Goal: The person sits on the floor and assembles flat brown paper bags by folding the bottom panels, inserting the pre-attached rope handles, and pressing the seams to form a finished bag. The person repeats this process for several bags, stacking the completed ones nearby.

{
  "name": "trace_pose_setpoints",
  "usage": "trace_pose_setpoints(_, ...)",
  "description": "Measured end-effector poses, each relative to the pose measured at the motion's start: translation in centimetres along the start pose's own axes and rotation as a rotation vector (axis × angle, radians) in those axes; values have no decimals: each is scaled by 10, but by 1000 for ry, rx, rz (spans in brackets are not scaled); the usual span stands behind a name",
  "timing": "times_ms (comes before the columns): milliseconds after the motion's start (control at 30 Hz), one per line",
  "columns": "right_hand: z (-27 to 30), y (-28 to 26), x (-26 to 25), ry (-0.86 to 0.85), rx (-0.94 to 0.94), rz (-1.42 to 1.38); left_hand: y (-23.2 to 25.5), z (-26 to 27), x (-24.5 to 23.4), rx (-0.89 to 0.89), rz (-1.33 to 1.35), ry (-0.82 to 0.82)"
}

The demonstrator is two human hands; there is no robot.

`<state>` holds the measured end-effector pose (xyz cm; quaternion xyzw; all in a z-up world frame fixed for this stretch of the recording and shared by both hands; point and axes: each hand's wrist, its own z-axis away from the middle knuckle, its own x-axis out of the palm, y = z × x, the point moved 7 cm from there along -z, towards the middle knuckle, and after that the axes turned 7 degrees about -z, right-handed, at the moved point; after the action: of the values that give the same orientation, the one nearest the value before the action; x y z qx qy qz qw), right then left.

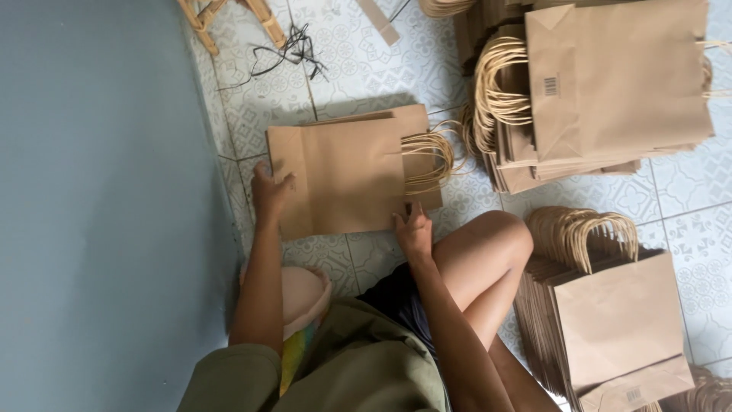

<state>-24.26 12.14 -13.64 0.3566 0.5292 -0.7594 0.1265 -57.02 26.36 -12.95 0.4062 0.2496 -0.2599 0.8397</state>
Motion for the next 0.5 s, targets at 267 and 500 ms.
trace_pose_setpoints(267, 50, -65, -102, 24, 223, -604, 51, 32, -77, 277, 123, -205)
trace_pose_setpoints(500, 157, -63, -266, 426, 78, -872, 147, 136, -75, 472, 489, -790)
